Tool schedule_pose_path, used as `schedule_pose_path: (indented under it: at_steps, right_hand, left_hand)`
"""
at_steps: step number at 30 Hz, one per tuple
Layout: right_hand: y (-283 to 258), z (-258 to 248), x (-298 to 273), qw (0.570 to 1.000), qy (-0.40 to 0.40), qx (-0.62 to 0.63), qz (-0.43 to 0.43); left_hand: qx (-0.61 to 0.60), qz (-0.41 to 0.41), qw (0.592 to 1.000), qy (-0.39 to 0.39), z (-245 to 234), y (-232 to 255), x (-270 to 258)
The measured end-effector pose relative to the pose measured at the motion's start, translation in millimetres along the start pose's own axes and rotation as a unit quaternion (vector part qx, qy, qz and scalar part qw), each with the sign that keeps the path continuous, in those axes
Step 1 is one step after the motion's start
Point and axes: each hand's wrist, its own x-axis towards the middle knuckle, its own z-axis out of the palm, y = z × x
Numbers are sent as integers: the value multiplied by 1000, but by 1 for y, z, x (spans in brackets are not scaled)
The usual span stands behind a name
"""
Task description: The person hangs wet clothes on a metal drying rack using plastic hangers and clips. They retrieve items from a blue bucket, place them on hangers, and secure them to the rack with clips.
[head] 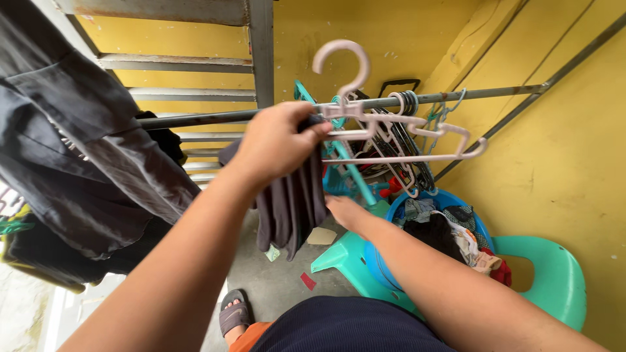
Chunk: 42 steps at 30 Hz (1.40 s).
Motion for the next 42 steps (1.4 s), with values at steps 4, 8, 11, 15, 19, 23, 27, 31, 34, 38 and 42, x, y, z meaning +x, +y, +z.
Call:
schedule_pose_path:
  at_steps: [4,8,11,15,19,23,27,31,34,38,42]
  right_hand:
    - [59,-16,4,991,58,-45,112]
    - [-3,-23,-21,958,-14,281,57]
    - [-76,-18,-22,907,-15,390,-159]
    - [-107,-16,-11,900,-43,371,-226]
    - [-85,1,3,918,-33,313,-242]
    - [-65,27,3,955,162,86,-231]
    - [-49,18,-23,936,277,-183,-118]
    - [-35,-15,-19,973,160,24,162]
    - [-37,-58,12,858,-16,500,120]
    - [-53,-109,28,700,28,700,139]
    - [-72,-151,49,795,66,596,91]
  left_hand:
    - [-25,-37,999,7,-46,-22,2]
    - [17,-68,997,-17,-51,-25,7]
    - [78,-7,997,-25,-26,-15,10]
    - [4,-69,994,-85,-34,-9,17]
    - [-123,7,991,-60,-58,-19,24]
    - [-198,56,977,-50,-79,-32,32]
    - [-130,37,990,32,-112,-56,30]
    - [-63,-27,995,79,-139,-83,21]
    - [52,-25,994,93,-142,-96,11]
    - [101,-10,992,76,-135,-104,5]
    - [131,14,987,92,-131,-111,0]
